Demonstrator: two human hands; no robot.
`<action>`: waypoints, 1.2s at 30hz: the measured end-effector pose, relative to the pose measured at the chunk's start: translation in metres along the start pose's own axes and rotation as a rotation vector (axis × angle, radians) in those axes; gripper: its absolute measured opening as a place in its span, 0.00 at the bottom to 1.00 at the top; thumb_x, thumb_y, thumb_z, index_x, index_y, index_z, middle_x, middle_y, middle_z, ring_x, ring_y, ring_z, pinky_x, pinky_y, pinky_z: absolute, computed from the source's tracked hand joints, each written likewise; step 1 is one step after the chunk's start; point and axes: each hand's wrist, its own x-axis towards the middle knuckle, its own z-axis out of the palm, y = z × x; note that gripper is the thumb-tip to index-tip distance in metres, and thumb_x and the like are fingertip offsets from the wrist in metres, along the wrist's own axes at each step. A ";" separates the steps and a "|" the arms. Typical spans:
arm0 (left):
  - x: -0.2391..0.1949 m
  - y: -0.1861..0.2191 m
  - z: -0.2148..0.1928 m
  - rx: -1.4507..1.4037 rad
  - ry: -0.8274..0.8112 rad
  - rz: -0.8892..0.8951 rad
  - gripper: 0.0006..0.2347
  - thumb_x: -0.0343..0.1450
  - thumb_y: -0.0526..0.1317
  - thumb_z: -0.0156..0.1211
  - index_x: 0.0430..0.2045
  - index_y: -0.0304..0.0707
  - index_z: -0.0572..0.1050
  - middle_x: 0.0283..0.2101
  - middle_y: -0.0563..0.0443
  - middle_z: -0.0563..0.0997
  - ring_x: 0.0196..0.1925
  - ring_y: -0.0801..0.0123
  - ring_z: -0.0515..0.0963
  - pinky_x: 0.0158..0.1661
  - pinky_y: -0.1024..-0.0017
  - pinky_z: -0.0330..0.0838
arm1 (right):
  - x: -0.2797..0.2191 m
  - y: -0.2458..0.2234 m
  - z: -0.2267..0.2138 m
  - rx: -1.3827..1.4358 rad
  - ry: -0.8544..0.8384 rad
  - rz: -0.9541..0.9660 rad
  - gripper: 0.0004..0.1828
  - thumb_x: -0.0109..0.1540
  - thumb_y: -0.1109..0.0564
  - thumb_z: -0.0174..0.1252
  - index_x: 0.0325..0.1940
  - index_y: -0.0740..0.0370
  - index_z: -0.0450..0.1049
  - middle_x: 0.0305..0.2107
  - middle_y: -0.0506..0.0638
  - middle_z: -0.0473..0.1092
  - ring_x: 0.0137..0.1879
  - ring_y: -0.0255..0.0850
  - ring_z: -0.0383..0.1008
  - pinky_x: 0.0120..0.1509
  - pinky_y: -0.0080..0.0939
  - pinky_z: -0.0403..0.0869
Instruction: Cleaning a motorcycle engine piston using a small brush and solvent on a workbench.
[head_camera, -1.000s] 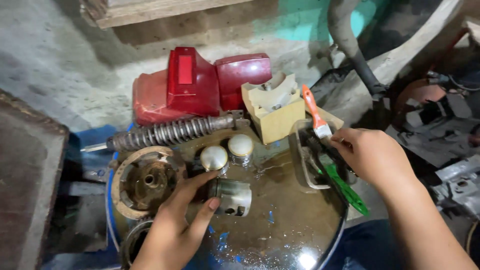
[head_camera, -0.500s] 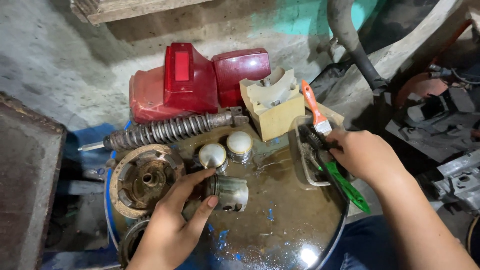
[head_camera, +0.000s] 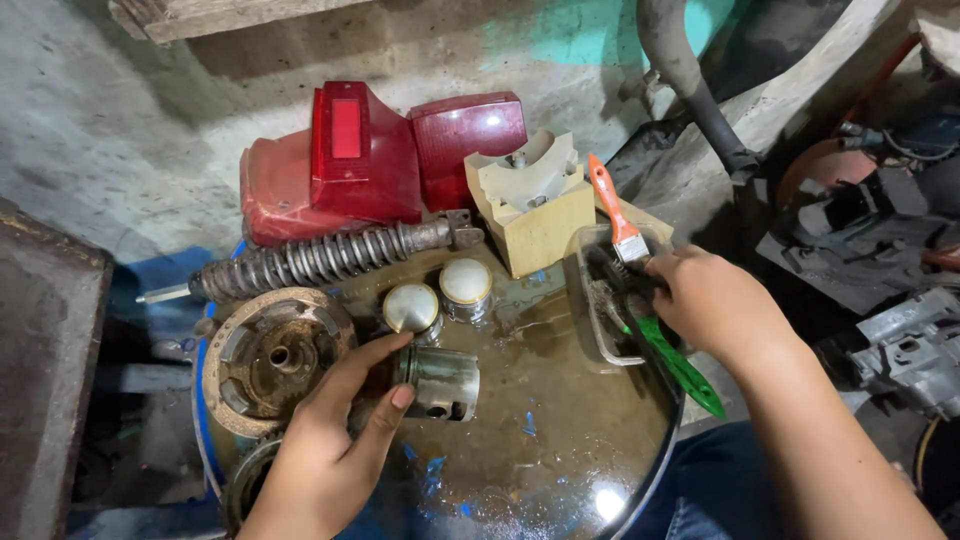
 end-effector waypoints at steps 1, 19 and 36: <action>0.000 0.002 0.000 0.001 0.000 -0.001 0.28 0.79 0.60 0.62 0.77 0.63 0.83 0.84 0.58 0.85 0.92 0.68 0.73 0.79 0.58 0.68 | 0.000 -0.001 -0.002 0.001 -0.001 -0.001 0.27 0.71 0.52 0.61 0.75 0.45 0.84 0.67 0.52 0.80 0.64 0.59 0.88 0.59 0.65 0.88; 0.006 -0.009 -0.002 -0.212 0.079 -0.027 0.29 0.81 0.62 0.54 0.75 0.52 0.83 0.82 0.56 0.86 0.88 0.65 0.79 0.79 0.59 0.68 | -0.036 -0.043 -0.032 -0.104 -0.121 -0.007 0.18 0.71 0.27 0.64 0.51 0.34 0.89 0.48 0.48 0.91 0.59 0.57 0.91 0.59 0.58 0.84; 0.007 -0.015 -0.010 -0.998 -0.032 -0.018 0.23 0.84 0.45 0.62 0.77 0.37 0.78 0.80 0.39 0.83 0.74 0.51 0.88 0.62 0.49 0.87 | -0.024 -0.020 0.001 0.201 0.040 -0.059 0.13 0.72 0.36 0.70 0.59 0.33 0.88 0.41 0.33 0.93 0.42 0.41 0.92 0.58 0.44 0.81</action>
